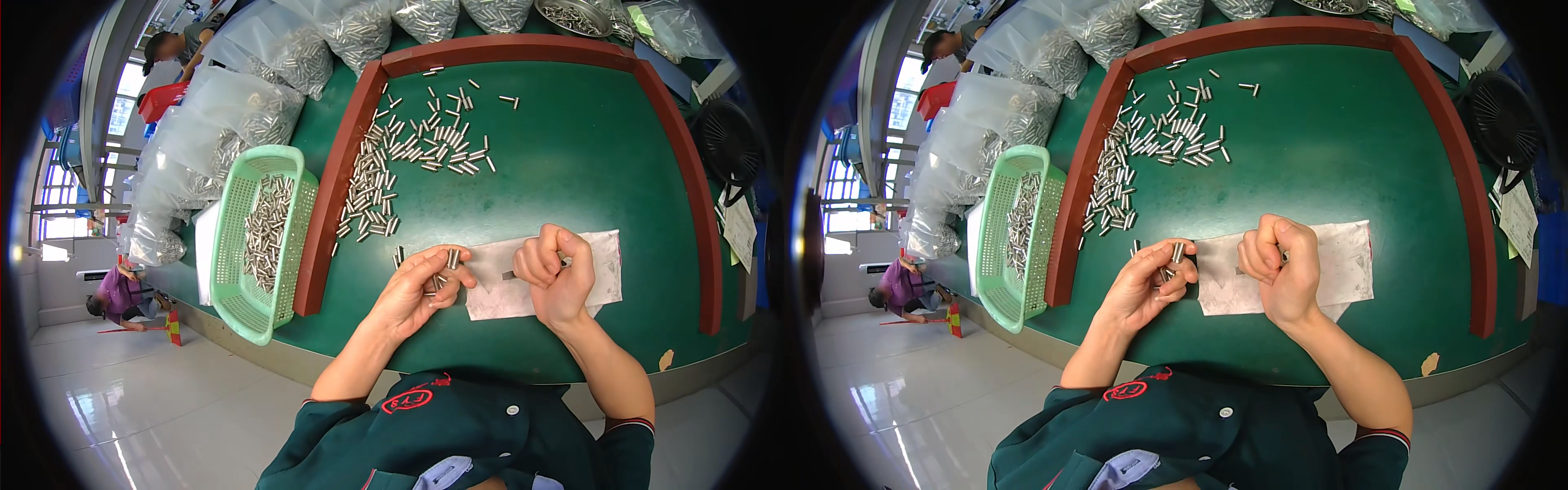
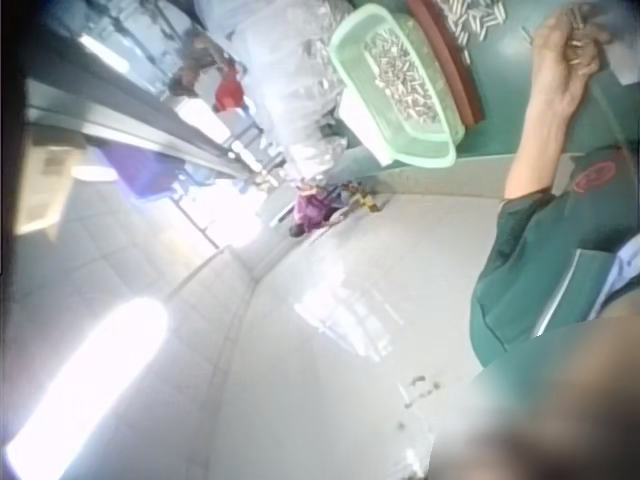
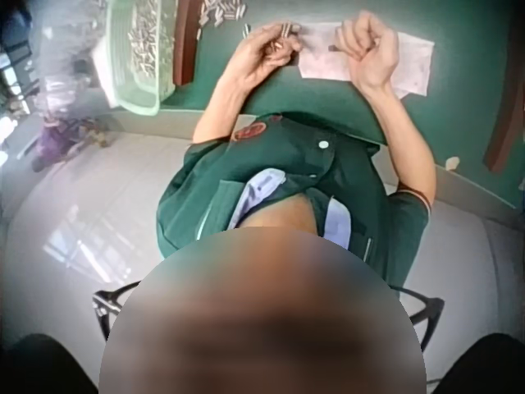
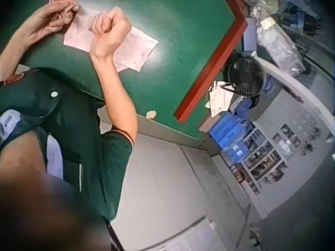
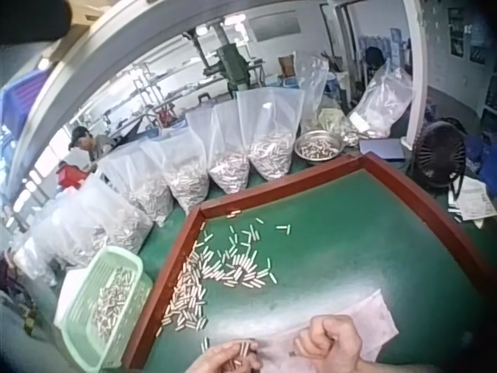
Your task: Inspecting and cleaning small metal pins using a cloth and a pick tool.
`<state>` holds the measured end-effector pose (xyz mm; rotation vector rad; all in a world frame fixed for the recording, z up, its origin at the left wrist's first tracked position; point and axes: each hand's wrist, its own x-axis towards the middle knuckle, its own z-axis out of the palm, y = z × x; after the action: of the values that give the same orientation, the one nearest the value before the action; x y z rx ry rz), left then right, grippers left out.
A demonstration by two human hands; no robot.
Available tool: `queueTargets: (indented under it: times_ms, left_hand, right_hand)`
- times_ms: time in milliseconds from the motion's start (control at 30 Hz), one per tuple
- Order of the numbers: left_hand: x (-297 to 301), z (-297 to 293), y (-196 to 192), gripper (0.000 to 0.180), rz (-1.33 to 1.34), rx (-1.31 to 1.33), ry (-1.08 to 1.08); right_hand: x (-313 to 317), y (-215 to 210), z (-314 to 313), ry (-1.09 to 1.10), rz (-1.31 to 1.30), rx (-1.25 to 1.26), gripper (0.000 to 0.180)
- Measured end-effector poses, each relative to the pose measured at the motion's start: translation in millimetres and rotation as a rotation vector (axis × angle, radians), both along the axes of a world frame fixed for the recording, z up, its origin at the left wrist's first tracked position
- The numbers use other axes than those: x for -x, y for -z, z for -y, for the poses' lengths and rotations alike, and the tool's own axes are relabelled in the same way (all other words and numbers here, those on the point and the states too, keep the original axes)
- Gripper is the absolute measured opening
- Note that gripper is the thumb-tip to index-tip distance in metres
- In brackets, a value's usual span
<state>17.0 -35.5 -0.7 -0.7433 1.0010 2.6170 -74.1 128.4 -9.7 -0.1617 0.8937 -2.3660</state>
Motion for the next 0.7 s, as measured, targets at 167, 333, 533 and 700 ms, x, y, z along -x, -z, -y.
queueTargets:
  times_ms: [167,333,533,700]
  left_hand:
    - [0,-1,0,0.026,-0.006,0.001,-0.001]
    - [-3,1,-2,0.029,-0.023,-0.058,-0.061]
    - [-18,38,-13,0.033,-0.195,0.510,-0.200]
    - [-32,54,-15,0.006,-0.063,1.413,-0.086]
  right_hand:
    - [0,-1,-1,0.000,-0.010,-0.004,0.035]
    - [0,0,0,-0.007,-0.011,-0.014,0.036]
    - [1,-1,-1,-0.009,-0.014,-0.018,0.036]
    - [1,1,-1,-0.017,-0.009,-0.012,0.035]
